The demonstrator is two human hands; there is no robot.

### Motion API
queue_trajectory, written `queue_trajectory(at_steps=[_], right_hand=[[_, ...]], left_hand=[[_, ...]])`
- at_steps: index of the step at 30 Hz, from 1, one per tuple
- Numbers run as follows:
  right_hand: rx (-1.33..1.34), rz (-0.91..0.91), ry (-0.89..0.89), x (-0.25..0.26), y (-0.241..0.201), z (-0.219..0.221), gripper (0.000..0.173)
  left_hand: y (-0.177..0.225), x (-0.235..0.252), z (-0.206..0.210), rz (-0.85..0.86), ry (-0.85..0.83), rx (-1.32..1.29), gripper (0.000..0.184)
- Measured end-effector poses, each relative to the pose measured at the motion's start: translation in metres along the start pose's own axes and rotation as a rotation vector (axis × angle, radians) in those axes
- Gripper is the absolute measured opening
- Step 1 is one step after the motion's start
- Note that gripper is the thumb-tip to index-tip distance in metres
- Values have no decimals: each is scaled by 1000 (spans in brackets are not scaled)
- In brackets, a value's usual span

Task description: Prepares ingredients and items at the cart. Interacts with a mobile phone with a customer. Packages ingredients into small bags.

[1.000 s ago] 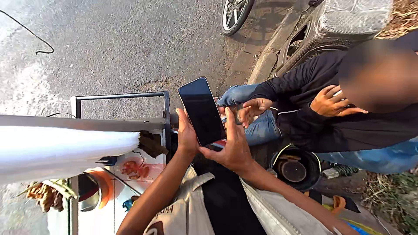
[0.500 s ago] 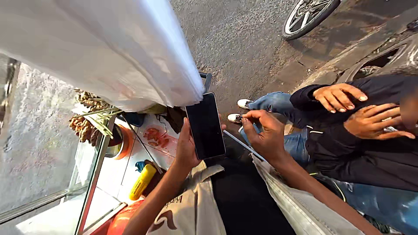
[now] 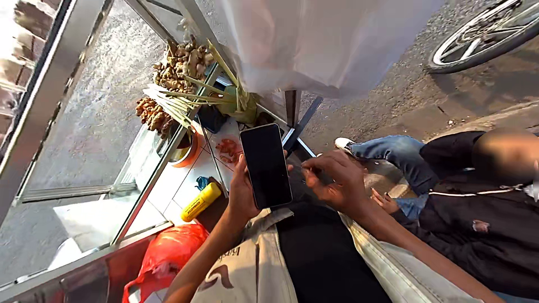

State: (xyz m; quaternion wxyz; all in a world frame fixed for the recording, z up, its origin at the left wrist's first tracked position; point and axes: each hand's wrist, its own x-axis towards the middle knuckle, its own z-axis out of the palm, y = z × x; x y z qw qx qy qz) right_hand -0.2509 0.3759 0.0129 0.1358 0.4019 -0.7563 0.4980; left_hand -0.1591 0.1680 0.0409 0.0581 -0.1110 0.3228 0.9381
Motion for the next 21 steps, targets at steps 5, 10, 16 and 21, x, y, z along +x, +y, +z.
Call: queue_trajectory(at_steps=[5,10,16,21], right_hand=[[-25,-180,-127,2,-19,24,23],[-71,-244,-206,0,-34,27,28],[-87,-256,-206,2,-41,27,29],[-88,-264,-189,4,-43,33,28]], left_hand=[[9,-17,-7,53,25,-1,65],[9,-26,-19,62,-2,-34,63],[5,-24,-21,20,27,-67,65],[9,-23,-25,17,13,-54,66]])
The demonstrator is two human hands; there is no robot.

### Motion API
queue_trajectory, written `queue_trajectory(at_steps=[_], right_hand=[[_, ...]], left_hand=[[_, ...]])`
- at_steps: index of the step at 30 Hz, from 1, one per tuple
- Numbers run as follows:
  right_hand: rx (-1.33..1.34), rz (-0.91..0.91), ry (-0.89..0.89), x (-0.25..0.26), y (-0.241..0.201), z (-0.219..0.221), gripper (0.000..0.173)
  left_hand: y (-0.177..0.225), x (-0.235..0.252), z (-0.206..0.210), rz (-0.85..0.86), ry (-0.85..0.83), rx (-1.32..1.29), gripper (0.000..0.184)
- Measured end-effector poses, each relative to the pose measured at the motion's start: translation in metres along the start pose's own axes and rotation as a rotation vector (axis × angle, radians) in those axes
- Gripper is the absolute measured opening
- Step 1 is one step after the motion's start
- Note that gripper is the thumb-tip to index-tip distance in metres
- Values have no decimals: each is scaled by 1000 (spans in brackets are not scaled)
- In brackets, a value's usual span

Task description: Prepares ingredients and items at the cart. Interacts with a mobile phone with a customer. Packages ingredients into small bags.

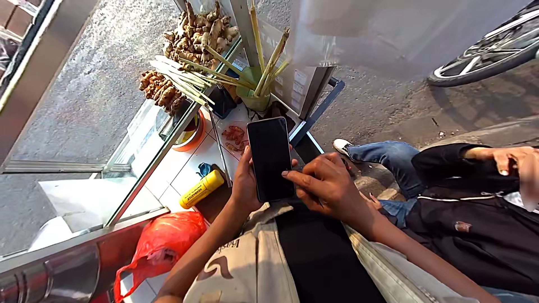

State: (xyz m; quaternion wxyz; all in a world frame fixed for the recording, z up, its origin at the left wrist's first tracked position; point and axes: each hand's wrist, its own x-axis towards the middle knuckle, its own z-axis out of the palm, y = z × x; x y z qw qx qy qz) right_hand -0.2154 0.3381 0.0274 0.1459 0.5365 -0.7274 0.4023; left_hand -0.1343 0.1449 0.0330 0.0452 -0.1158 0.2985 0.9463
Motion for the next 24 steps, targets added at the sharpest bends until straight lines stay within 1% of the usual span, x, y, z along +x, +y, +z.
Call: queue_trajectory(at_steps=[2,5,7,15,24], right_hand=[[-12,1,-16,2,0,2,28],[-60,28,-105,5,1,6,28],[-60,41,-123,6,2,8,28],[-44,119,64,15,8,4,25],[-71,168,113,20,10,5,19]], left_hand=[[3,0,-1,6,0,4,65],[6,0,-3,4,0,-3,64],[8,0,-3,5,9,5,63],[16,2,-11,-13,37,19,65],[22,4,-19,-56,-22,-38,65]])
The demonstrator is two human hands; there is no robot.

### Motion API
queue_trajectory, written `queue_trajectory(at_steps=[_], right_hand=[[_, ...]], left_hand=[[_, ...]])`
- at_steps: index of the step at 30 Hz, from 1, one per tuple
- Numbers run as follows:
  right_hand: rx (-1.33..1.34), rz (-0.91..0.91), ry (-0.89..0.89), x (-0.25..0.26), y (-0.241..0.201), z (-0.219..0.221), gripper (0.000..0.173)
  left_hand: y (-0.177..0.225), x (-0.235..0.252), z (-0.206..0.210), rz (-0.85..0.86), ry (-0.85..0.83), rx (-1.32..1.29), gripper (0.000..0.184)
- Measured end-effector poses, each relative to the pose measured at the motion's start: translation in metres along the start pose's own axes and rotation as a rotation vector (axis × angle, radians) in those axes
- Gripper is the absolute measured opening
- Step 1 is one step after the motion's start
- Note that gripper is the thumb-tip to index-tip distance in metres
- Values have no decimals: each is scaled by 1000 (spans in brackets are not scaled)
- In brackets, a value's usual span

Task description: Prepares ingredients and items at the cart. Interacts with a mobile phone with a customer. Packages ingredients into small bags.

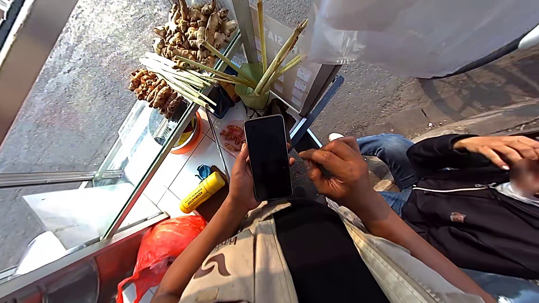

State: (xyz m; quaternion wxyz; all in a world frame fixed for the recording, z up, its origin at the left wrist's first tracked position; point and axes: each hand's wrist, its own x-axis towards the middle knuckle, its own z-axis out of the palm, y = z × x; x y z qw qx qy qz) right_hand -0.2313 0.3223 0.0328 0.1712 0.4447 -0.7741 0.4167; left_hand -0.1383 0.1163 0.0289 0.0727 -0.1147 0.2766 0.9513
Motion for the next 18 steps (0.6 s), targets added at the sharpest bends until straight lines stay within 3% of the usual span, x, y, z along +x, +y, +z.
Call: queue_trajectory(at_steps=[18], right_hand=[[24,65,-30,-11,-7,12,16]], left_hand=[[0,7,-4,-69,-3,2,65]])
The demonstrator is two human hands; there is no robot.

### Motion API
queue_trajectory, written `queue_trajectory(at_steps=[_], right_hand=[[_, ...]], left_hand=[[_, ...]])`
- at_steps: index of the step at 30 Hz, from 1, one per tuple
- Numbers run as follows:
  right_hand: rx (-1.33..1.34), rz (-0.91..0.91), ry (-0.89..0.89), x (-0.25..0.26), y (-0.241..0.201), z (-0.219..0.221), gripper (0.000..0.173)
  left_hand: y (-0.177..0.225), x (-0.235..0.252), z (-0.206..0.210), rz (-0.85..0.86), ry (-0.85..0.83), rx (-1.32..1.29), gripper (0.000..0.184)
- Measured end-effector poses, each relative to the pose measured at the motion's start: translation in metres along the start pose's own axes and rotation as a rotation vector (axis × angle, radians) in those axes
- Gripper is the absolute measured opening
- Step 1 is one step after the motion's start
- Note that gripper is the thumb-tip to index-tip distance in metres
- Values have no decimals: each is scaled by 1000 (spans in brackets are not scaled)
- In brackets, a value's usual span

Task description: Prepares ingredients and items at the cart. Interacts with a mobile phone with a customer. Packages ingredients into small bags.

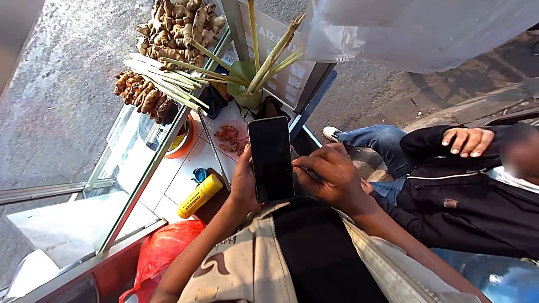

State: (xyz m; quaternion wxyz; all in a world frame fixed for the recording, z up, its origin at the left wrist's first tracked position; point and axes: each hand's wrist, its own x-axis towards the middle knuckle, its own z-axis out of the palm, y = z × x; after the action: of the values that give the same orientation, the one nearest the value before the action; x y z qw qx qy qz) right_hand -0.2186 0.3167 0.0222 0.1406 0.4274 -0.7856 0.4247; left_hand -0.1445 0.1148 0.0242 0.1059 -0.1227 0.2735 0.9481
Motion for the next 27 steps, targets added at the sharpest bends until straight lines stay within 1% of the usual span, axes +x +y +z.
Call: queue_trajectory(at_steps=[4,11,16,27], right_hand=[[16,19,-7,-2,-1,1,17],[37,28,-20,-4,-2,2,16],[48,27,-19,-3,-1,3,17],[70,35,-28,-6,1,2,17]], left_hand=[[1,2,0,-15,-18,13,67],[0,4,2,-7,-16,4,60],[-1,4,2,-3,-2,9,59],[-4,5,4,1,2,7,59]])
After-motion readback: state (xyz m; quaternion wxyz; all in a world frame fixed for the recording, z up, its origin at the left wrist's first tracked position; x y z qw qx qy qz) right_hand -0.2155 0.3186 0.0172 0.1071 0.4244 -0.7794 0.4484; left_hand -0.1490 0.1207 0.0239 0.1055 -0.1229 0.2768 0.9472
